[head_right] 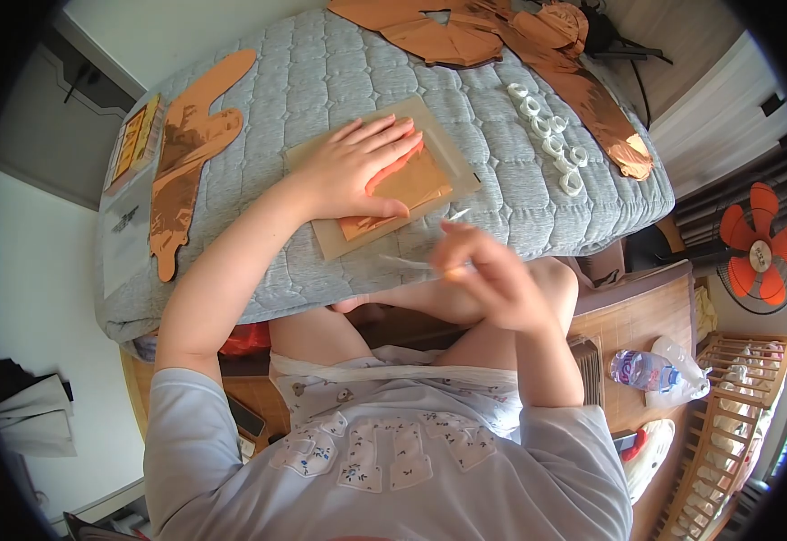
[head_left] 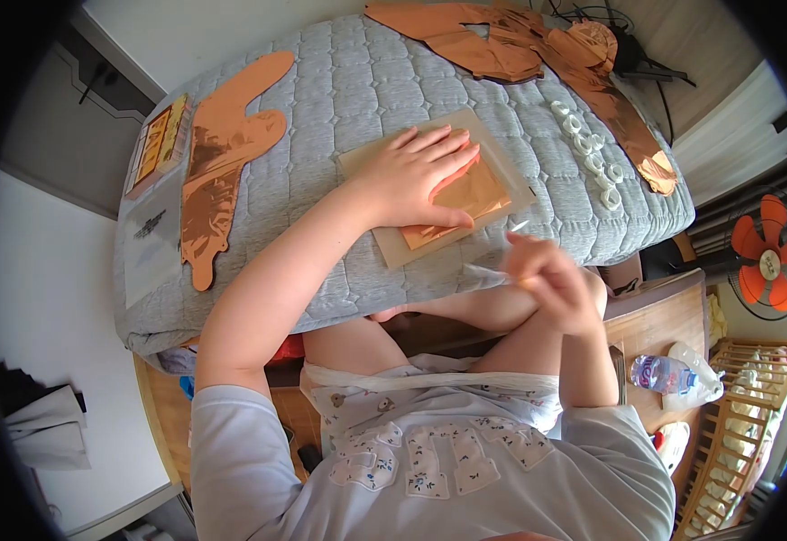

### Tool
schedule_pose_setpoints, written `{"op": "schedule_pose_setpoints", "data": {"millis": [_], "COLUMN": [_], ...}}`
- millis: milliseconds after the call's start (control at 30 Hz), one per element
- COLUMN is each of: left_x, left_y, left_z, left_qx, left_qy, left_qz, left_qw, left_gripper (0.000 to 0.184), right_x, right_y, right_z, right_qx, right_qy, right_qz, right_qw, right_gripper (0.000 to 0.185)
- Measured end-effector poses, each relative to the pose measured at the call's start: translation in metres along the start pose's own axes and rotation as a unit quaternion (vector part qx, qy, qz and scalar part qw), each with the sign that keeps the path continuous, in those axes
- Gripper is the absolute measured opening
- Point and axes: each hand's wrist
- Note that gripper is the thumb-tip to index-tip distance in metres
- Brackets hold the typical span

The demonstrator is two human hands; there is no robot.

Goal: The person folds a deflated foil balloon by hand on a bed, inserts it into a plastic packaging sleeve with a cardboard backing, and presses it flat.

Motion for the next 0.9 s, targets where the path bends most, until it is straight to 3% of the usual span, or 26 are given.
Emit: {"op": "schedule_pose_setpoints", "data": {"millis": [133,200,267,300,333,400,467,567,633,767,833,900], "left_x": [0.0,0.001,0.002,0.002,0.003,0.005,0.008,0.014,0.015,0.015,0.016,0.018], "left_y": [0.001,0.002,0.004,0.005,0.007,0.01,0.015,0.022,0.024,0.022,0.021,0.02], "left_z": [0.004,0.006,0.008,0.01,0.012,0.015,0.018,0.021,0.024,0.026,0.026,0.027], "left_qx": [0.004,0.001,0.0,-0.003,-0.004,0.004,0.006,0.012,0.014,0.083,0.105,0.149], "left_qy": [-0.009,-0.019,-0.027,-0.033,-0.034,-0.053,-0.055,-0.066,-0.072,-0.082,-0.083,0.039], "left_qz": [-0.016,-0.018,-0.029,-0.036,-0.039,-0.062,-0.077,-0.095,-0.1,-0.077,-0.067,-0.106], "left_qw": [1.0,1.0,0.999,0.999,0.999,0.997,0.995,0.993,0.992,0.99,0.989,0.982], "left_gripper": [0.107,0.107,0.106,0.106,0.106,0.109,0.111,0.116,0.118,0.127,0.131,0.114], "right_x": [0.044,0.055,0.065,0.068,0.069,0.062,0.052,0.04,0.038,0.036,0.038,0.042], "right_y": [-0.018,-0.027,-0.042,-0.046,-0.048,-0.031,-0.016,-0.005,0.014,0.022,0.024,0.026], "right_z": [0.05,0.08,0.08,0.077,0.072,0.06,0.037,0.02,0.021,0.024,0.024,0.023], "right_qx": [-0.177,-0.354,-0.313,-0.11,0.099,0.389,0.397,0.403,0.33,0.293,0.275,0.259], "right_qy": [0.249,0.127,0.125,0.177,0.218,0.068,0.058,0.03,0.016,0.043,0.055,0.074], "right_qz": [0.079,0.132,0.082,-0.069,-0.216,-0.148,-0.11,-0.089,0.025,0.06,0.022,0.0], "right_qw": [0.949,0.917,0.938,0.976,0.946,0.907,0.91,0.91,0.944,0.953,0.96,0.963], "right_gripper": [0.013,0.015,0.011,0.01,0.011,0.033,0.054,0.049,0.036,0.022,0.018,0.017]}}
Point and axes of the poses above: each hand's wrist, its own x-axis away from the middle knuckle, its own z-axis out of the back of the hand, y = z × x, and after that the axes turned 15 degrees about z, right-handed
